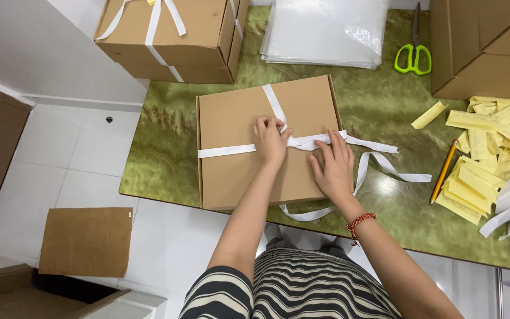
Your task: The person unties a white ribbon from a cardboard box and removes a yellow tag. They open the box to reveal a black garment inside a clear plastic bag. The person removes the garment, unfolds it, and hangs it on a blue hanger on a clothing rack. Finally, they fold the plastic bag and place it back into the box.
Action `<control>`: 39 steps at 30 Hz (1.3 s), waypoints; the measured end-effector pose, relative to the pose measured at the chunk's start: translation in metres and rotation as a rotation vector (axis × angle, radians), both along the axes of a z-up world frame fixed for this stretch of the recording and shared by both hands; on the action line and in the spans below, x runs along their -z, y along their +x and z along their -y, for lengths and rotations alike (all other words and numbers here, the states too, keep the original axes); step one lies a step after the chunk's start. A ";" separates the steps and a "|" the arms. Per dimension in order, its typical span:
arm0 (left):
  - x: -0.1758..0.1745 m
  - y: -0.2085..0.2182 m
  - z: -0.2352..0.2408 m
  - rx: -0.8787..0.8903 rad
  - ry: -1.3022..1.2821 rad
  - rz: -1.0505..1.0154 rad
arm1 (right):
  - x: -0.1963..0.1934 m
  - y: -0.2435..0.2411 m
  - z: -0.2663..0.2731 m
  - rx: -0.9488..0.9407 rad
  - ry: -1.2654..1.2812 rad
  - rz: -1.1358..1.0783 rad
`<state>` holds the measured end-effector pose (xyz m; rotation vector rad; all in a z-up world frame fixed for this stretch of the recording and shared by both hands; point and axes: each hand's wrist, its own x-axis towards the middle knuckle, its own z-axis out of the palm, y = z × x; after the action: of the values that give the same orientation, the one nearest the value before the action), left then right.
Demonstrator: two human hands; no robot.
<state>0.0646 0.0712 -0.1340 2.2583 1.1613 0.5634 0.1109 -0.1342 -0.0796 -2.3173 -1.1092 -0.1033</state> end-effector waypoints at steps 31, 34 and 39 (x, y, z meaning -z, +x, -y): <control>-0.105 -0.290 -0.178 -0.409 -0.357 0.866 | 0.028 0.018 -0.001 -0.026 0.072 0.121; -0.088 -0.297 -0.165 -0.324 -0.404 0.673 | 0.026 0.020 -0.003 -0.032 0.154 0.174; -0.041 -0.279 -0.119 -0.148 -0.891 0.280 | 0.020 0.017 -0.006 -0.004 0.183 0.252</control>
<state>-0.2142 0.1898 -0.0934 1.3034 1.1319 0.3033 0.1276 -0.1279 -0.0998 -2.1799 -1.1715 -0.4867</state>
